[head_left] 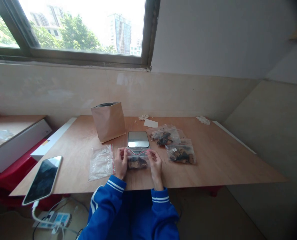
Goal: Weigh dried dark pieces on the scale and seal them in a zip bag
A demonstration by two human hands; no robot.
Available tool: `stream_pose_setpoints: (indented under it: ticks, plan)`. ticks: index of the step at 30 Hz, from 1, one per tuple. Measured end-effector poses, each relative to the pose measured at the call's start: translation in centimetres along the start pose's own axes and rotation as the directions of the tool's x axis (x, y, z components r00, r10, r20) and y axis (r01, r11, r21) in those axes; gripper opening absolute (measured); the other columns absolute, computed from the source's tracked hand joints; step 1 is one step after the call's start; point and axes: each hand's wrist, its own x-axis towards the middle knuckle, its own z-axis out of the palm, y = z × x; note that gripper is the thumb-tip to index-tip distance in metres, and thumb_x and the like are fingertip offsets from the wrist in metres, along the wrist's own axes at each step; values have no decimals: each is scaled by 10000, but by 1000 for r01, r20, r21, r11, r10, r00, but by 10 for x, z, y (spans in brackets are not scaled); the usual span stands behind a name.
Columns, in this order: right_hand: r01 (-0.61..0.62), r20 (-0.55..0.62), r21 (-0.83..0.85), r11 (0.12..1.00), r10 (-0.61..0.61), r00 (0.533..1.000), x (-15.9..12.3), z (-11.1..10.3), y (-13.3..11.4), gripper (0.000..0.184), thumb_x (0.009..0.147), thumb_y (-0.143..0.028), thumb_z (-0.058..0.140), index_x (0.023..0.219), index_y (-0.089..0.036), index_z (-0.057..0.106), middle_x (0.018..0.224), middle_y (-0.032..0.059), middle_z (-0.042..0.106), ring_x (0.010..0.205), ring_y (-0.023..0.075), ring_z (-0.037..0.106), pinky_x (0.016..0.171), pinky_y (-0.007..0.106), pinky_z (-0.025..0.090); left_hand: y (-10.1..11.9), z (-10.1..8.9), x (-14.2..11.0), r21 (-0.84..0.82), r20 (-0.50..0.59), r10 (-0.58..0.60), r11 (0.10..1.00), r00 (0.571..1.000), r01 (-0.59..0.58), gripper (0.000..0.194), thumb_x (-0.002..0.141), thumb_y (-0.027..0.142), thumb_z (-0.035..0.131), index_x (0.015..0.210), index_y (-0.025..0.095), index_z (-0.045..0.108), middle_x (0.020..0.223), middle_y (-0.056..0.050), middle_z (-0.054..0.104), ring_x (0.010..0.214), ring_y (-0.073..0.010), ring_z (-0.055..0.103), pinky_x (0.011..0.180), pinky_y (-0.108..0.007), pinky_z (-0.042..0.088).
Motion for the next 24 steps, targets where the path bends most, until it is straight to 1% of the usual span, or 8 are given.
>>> stream_pose_setpoints:
  ticks: [6, 11, 16, 18, 22, 24]
  plan:
    - [25, -19, -9, 1000, -25, 1000, -2, -2, -1, 396, 737, -502, 716, 896, -143, 662, 862, 86, 711, 791, 209, 681, 653, 312, 572, 0, 1, -1, -1, 13, 8, 1000, 1000, -8, 278, 907, 468, 513, 910, 192, 548, 762, -13, 650, 689, -162, 660, 630, -287, 532]
    - [-6, -23, 41, 999, 6, 1000, -3, -3, -3, 361, 738, -490, 723, 874, -163, 654, 833, 60, 699, 787, 199, 677, 635, 286, 565, 0, 1, -2, -22, 38, -4, 1000, 999, 4, 295, 902, 487, 513, 914, 193, 544, 757, -11, 658, 691, -163, 663, 620, -285, 538]
    - [-54, 42, 85, 995, 51, 998, -4, -4, 0, 357, 703, -477, 760, 872, -180, 656, 832, 33, 696, 772, 190, 669, 663, 299, 568, -3, 0, -2, 3, 32, 22, 1000, 999, -23, 282, 906, 475, 516, 916, 195, 550, 767, -13, 649, 706, -163, 659, 626, -285, 539]
    - [-53, 38, 82, 995, 50, 998, -3, -6, 1, 349, 720, -478, 748, 873, -176, 662, 829, 37, 699, 768, 191, 672, 672, 303, 564, -6, 0, -2, 1, 18, 19, 1000, 1000, -19, 290, 913, 482, 501, 932, 196, 544, 771, -17, 649, 702, -168, 659, 636, -299, 543]
    - [-6, -47, 11, 1000, 7, 999, -1, -10, 3, 385, 753, -510, 706, 894, -153, 689, 838, 71, 722, 811, 213, 681, 692, 306, 544, -10, 0, 1, 29, -66, -11, 1000, 998, 13, 330, 917, 522, 466, 941, 199, 529, 802, -34, 644, 716, -187, 657, 638, -326, 544]
    - [8, -60, -20, 1000, -9, 998, 0, -11, 4, 411, 753, -527, 698, 898, -143, 701, 848, 86, 730, 821, 223, 683, 701, 313, 536, -10, 0, 2, 49, -88, -15, 999, 996, 19, 345, 915, 538, 457, 930, 200, 524, 803, -37, 637, 723, -194, 654, 636, -332, 542]
